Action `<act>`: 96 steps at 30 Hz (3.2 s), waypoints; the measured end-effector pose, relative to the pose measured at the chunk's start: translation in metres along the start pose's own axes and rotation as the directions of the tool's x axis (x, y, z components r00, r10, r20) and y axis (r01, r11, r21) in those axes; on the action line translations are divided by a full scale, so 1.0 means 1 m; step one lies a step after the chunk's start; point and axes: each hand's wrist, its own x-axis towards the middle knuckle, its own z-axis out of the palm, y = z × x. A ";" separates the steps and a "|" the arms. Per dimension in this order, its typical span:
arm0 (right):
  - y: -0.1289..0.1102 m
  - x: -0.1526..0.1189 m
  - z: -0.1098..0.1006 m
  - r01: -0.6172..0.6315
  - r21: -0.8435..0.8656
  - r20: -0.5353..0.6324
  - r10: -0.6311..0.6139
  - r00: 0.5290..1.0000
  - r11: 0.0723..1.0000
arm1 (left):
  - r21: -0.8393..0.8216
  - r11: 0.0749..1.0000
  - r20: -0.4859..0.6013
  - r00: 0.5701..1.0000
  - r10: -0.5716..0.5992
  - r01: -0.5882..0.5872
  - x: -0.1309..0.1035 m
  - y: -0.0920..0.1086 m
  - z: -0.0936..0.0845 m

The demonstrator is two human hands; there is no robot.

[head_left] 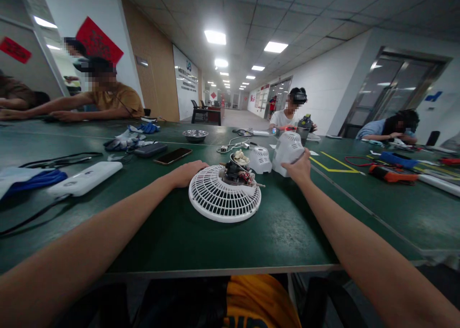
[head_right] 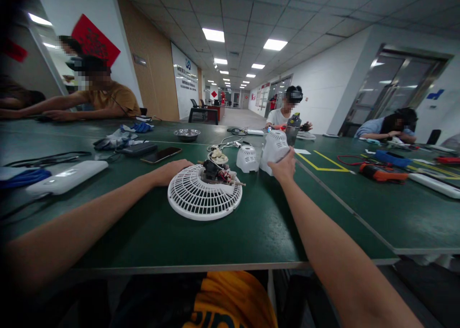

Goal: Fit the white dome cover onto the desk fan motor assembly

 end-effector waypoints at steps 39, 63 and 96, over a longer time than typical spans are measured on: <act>0.005 0.024 -0.020 0.073 0.054 -0.108 -0.067 0.992 0.996 | -0.014 0.999 -0.021 0.999 -0.043 0.042 0.001 -0.006 0.003; -0.065 -0.018 -0.011 0.263 0.570 -0.137 -0.226 0.965 0.778 | -0.128 0.984 -0.217 0.965 -0.147 0.122 0.002 -0.007 -0.003; -0.101 -0.091 -0.024 0.282 0.636 0.496 -0.661 0.563 0.718 | -0.408 0.876 -0.322 0.938 0.124 -0.256 -0.007 0.084 -0.020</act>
